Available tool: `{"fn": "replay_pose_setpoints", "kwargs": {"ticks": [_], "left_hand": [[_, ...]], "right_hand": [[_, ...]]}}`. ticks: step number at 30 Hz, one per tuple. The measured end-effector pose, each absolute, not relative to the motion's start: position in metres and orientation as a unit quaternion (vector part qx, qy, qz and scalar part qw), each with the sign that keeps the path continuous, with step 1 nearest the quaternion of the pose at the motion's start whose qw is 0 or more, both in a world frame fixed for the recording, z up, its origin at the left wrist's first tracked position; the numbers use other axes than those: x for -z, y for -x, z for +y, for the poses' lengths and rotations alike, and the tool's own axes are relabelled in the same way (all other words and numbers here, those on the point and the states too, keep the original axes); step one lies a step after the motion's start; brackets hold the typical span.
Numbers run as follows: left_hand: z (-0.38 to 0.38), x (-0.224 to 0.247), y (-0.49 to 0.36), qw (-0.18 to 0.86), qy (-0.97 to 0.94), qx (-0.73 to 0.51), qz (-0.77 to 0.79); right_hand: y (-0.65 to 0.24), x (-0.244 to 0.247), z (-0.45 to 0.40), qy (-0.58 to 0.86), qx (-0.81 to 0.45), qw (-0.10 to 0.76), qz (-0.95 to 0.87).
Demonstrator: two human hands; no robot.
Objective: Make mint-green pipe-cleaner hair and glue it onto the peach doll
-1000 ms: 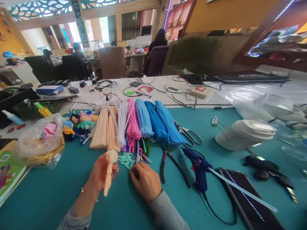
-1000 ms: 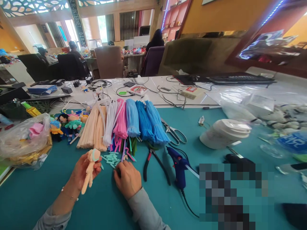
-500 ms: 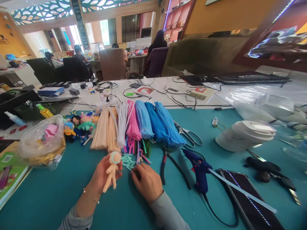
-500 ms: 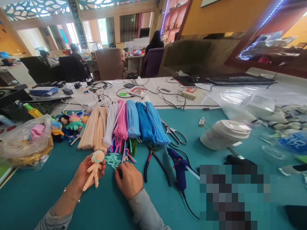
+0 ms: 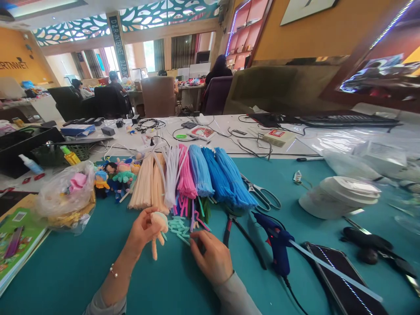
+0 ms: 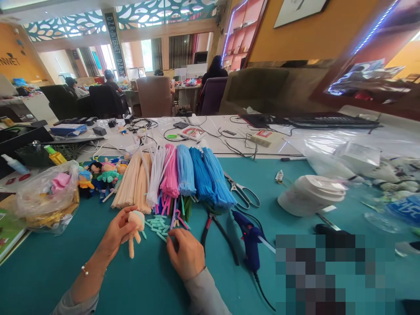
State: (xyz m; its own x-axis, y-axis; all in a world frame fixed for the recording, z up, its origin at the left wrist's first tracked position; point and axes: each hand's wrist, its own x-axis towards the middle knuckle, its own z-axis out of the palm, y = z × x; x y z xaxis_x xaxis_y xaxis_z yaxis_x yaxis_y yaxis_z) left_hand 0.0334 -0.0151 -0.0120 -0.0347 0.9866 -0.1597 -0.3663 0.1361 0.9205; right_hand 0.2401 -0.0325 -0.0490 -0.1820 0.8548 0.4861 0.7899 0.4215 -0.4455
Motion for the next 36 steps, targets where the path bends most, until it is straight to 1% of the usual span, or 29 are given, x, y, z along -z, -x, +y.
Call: {"fn": "replay_pose_setpoints", "kwargs": {"ticks": [3,9,16,23,25,28,33,36], "left_hand": [[-0.015,0.016,-0.035,0.573,-0.374,-0.566,0.459],[-0.013,0.014,-0.037,0.551,-0.406,-0.570,0.455],[-0.013,0.012,-0.036,0.554,-0.397,-0.575,0.454],[-0.005,0.025,-0.030,0.539,-0.384,-0.579,0.476],[-0.002,0.029,-0.026,0.523,-0.391,-0.564,0.505],[-0.002,0.031,-0.021,0.466,-0.426,-0.529,0.567],[-0.009,0.025,-0.017,0.348,-0.495,-0.416,0.679],[-0.013,0.022,-0.017,0.326,-0.520,-0.357,0.704]], "right_hand": [[-0.247,0.050,-0.030,0.557,-0.043,0.359,-0.748],[-0.261,0.053,-0.021,0.585,-0.041,0.358,-0.726],[-0.258,0.055,-0.021,0.594,-0.046,0.361,-0.718],[-0.252,0.059,-0.022,0.604,-0.043,0.372,-0.704],[-0.251,0.060,-0.022,0.602,-0.045,0.374,-0.704],[-0.249,0.062,-0.022,0.600,-0.050,0.373,-0.706],[-0.247,0.064,-0.021,0.598,-0.056,0.373,-0.707],[-0.247,0.063,-0.021,0.595,-0.059,0.374,-0.709]]}}
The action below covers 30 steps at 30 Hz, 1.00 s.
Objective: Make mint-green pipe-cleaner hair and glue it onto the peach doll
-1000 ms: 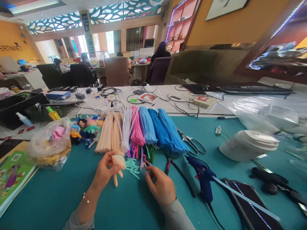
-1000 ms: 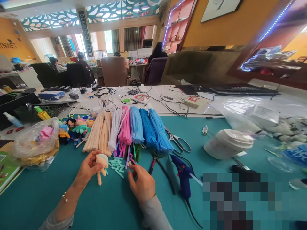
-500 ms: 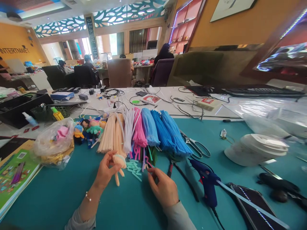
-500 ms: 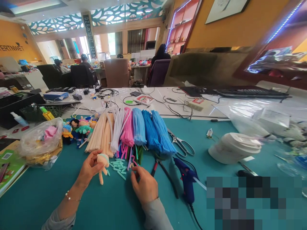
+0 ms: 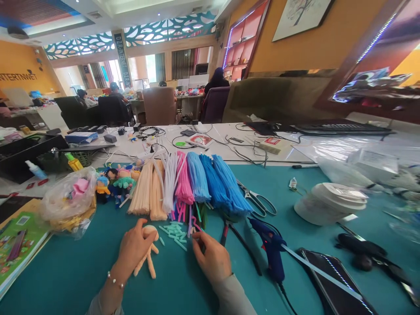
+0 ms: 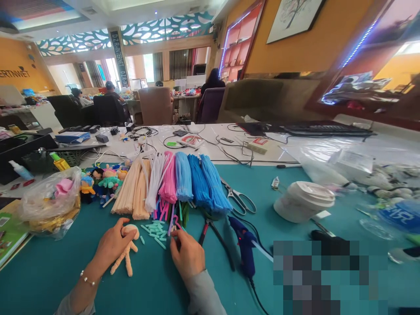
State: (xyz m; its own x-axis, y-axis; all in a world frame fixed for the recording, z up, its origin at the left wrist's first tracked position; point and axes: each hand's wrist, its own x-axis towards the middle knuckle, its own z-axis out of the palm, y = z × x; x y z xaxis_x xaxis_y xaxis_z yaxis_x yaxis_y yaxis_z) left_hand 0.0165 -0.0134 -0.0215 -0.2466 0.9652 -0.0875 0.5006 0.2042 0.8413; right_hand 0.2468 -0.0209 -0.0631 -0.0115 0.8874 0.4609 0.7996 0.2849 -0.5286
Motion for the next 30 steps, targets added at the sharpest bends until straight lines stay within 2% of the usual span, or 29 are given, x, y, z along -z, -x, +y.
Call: {"fn": "replay_pose_setpoints", "kwargs": {"ticks": [3,7,11,18,24,30], "left_hand": [[-0.015,0.017,-0.015,0.303,-0.530,-0.351,0.710],[-0.007,0.000,-0.021,0.194,-0.589,-0.333,0.711],[0.023,-0.032,-0.052,0.112,-0.706,-0.319,0.622],[0.098,-0.062,-0.125,0.143,-0.734,-0.239,0.620],[0.131,-0.047,-0.146,0.184,-0.679,-0.174,0.689],[0.148,-0.029,-0.136,0.225,-0.642,-0.188,0.708]], "right_hand": [[-0.247,0.062,-0.021,0.589,-0.062,0.376,-0.713],[-0.246,0.061,-0.021,0.580,-0.066,0.377,-0.719],[-0.246,0.061,-0.020,0.574,-0.067,0.378,-0.723],[-0.249,0.064,-0.019,0.565,-0.069,0.373,-0.733],[-0.247,0.069,-0.020,0.570,-0.070,0.374,-0.728],[-0.246,0.069,-0.020,0.570,-0.096,0.365,-0.729]]}}
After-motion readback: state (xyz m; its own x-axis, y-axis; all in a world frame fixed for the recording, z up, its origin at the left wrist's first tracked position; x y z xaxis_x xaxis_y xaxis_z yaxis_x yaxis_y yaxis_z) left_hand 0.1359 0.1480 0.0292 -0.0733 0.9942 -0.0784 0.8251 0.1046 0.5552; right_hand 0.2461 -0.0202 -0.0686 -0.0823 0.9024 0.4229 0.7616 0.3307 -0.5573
